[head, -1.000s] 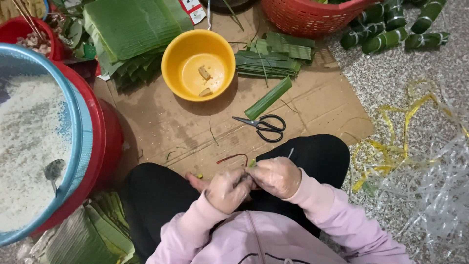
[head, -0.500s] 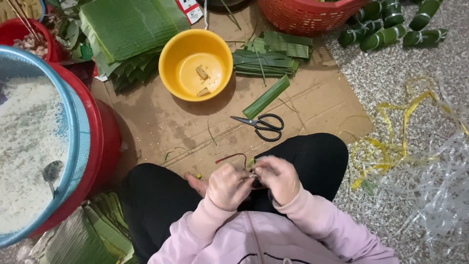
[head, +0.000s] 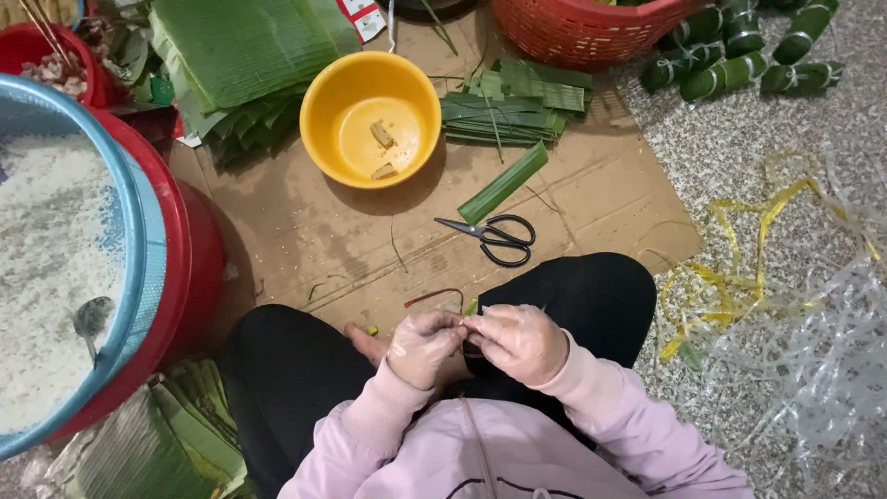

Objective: Wrapping rice in green leaves and tying them with string to prepare food parcels.

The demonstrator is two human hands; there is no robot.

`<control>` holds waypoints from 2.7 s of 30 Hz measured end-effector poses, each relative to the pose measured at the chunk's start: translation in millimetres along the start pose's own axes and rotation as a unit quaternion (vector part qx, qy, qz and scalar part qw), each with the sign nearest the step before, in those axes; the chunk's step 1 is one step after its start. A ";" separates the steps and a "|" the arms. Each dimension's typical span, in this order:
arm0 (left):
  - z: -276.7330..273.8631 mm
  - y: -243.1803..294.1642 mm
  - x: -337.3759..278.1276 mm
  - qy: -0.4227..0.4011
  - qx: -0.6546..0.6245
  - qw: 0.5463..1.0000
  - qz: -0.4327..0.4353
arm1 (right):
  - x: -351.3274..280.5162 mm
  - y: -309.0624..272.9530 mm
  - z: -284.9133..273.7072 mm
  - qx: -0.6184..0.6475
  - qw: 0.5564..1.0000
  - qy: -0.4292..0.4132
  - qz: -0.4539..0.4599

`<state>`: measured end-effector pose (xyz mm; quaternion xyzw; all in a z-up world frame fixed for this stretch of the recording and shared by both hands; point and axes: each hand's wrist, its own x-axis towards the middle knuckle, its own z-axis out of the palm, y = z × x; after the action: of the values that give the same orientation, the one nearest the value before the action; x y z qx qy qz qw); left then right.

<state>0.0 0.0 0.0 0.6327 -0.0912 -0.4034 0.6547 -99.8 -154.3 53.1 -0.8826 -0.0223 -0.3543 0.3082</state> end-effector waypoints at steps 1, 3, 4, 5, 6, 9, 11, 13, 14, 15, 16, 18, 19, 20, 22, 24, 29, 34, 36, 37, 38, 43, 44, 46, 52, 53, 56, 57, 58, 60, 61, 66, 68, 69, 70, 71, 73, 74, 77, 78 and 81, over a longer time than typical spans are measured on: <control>1.1 0.3 0.4 -0.001 0.005 1.000 0.023 | -8.6 3.4 2.1 0.030 0.998 -0.011 0.051; 3.5 -2.6 0.6 -0.003 0.010 0.999 0.045 | -19.3 7.9 6.1 0.060 0.993 -0.022 0.102; 4.8 -5.8 0.5 0.004 0.038 0.997 0.070 | -21.5 9.0 8.2 0.066 0.988 -0.026 0.139; 5.7 -8.9 0.5 0.012 0.065 0.993 0.096 | -23.5 10.3 10.7 0.071 0.981 -0.030 0.176; 9.5 1.4 -3.7 0.012 0.066 0.993 0.096 | -29.8 12.2 14.4 0.071 0.981 -0.030 0.176; 16.7 19.3 -13.2 0.027 0.112 0.990 0.076 | -46.8 20.4 23.7 -0.049 0.981 -0.032 0.185; 15.8 13.4 -15.7 0.074 0.122 0.990 -0.019 | -55.7 28.7 27.5 -0.044 0.978 -0.022 0.204; 18.6 6.4 -10.1 0.067 0.005 0.997 -0.047 | -48.4 26.0 22.9 -0.038 0.981 -0.023 0.188; 20.0 2.6 -7.9 0.060 -0.113 0.989 -0.074 | -45.1 24.3 20.6 -0.032 0.984 -0.024 0.171; 19.4 2.2 -7.8 0.060 -0.114 0.989 -0.074 | -48.9 25.2 22.6 -0.032 0.985 -0.024 0.170; 18.8 1.9 -7.7 0.059 -0.151 0.980 -0.115 | -52.7 26.0 24.6 -0.040 0.987 -0.015 0.152; 18.5 1.0 -7.8 0.057 -0.188 0.968 -0.157 | -56.3 26.5 26.7 -0.049 0.990 -0.005 0.134; 18.4 0.2 -8.4 0.057 -0.168 0.973 -0.149 | -56.3 26.0 27.1 -0.048 0.992 0.003 0.119; 18.5 -0.7 -9.0 0.057 -0.148 0.977 -0.140 | -56.5 25.6 27.5 -0.046 0.993 0.011 0.104; 16.9 18.0 -8.7 0.048 -0.109 0.980 -0.160 | -43.0 22.2 17.7 -0.032 0.994 -0.008 0.101; 13.3 14.3 -6.9 0.040 -0.070 0.981 -0.179 | -39.6 23.6 11.5 -0.017 0.995 -0.028 0.098; 1.5 -10.9 3.7 0.071 0.398 0.890 0.212 | -32.3 23.8 -5.1 0.002 0.986 -0.125 0.107; -17.3 24.8 7.7 -0.165 -0.023 0.983 -0.078 | -27.8 27.1 -17.8 0.005 0.981 -0.167 0.100; -10.7 40.0 2.3 -0.224 -0.051 0.970 -0.074 | -27.7 24.6 -16.0 -0.015 0.982 -0.167 0.090; -8.0 40.7 2.6 -0.200 -0.029 0.979 -0.006 | -25.1 20.5 -15.2 -0.009 0.984 -0.161 0.081; -5.4 41.3 3.0 -0.176 -0.008 0.982 0.062 | -22.5 16.3 -14.3 -0.002 0.985 -0.154 0.072; 7.1 47.8 22.3 -0.125 -0.019 0.988 0.089 | -48.1 20.6 -5.3 0.159 0.970 -0.087 0.164; 16.2 47.0 28.6 -0.154 -0.031 0.975 0.157 | -58.3 32.1 -3.7 0.214 0.945 -0.048 0.241; 8.9 -23.5 58.3 -0.193 -0.064 0.973 0.109 | -52.2 55.0 -10.7 0.399 0.843 0.051 0.358; 55.4 26.7 15.7 -0.221 0.203 0.929 0.216 | -32.4 87.2 -27.2 0.592 0.653 0.230 0.413; 57.0 38.9 14.5 -0.229 0.200 0.930 0.207 | -33.1 88.3 -28.7 0.592 0.646 0.237 0.420; 44.6 39.4 21.3 -0.195 0.161 0.951 0.177 | -24.4 80.9 -38.5 0.460 0.686 0.254 0.503; 39.8 51.5 26.0 -0.195 0.161 0.951 0.177 | -30.5 83.4 -41.7 0.460 0.686 0.254 0.503; 34.9 63.7 30.6 -0.196 0.170 0.933 0.250 | -36.4 85.8 -44.8 0.392 0.718 0.238 0.524; 25.4 74.3 38.4 -0.194 0.177 0.910 0.322 | -36.9 82.2 -52.7 0.320 0.746 0.218 0.541; 21.0 72.3 41.2 -0.171 0.249 0.898 0.321 | -32.2 75.6 -57.5 0.315 0.747 0.214 0.546; 49.8 38.0 39.4 -0.208 0.349 0.892 0.196 | -12.6 55.0 -42.6 0.393 0.723 0.226 0.521; 67.5 16.2 32.4 -0.184 0.226 0.947 0.138 | -6.6 44.4 -42.7 0.216 0.865 0.102 0.441; 68.7 17.8 35.6 -0.183 0.226 0.947 0.136 | -12.1 47.1 -41.8 0.217 0.864 0.101 0.443; 69.9 19.0 39.0 -0.170 0.232 0.936 0.203 | -17.9 50.2 -40.6 0.209 0.867 0.085 0.444; 71.4 20.5 43.0 -0.154 0.237 0.921 0.269 | -22.9 54.1 -39.7 0.201 0.870 0.068 0.444; 71.9 -7.1 38.7 -0.080 0.184 0.951 0.237 | -36.2 64.6 -54.8 0.292 0.824 0.093 0.477; 72.4 -20.4 37.2 -0.007 0.129 0.971 0.204 | -42.5 70.3 -62.4 0.377 0.767 0.119 0.505; -11.1 49.2 80.3 -0.124 -0.086 0.909 -0.389 | -71.8 72.1 -118.1 0.365 0.815 -0.011 0.449; -7.5 47.6 76.2 -0.124 -0.087 0.908 -0.391 | -85.7 74.8 -126.7 0.365 0.814 -0.011 0.451; -10.2 48.7 76.8 -0.271 -0.363 0.881 -0.135 | -118.9 85.2 -138.8 0.283 0.882 -0.101 0.362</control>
<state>77.0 -47.9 12.0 0.2223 -0.0262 -0.6483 0.7277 -251.7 -279.7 9.6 -0.7354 0.1683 -0.1053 0.6479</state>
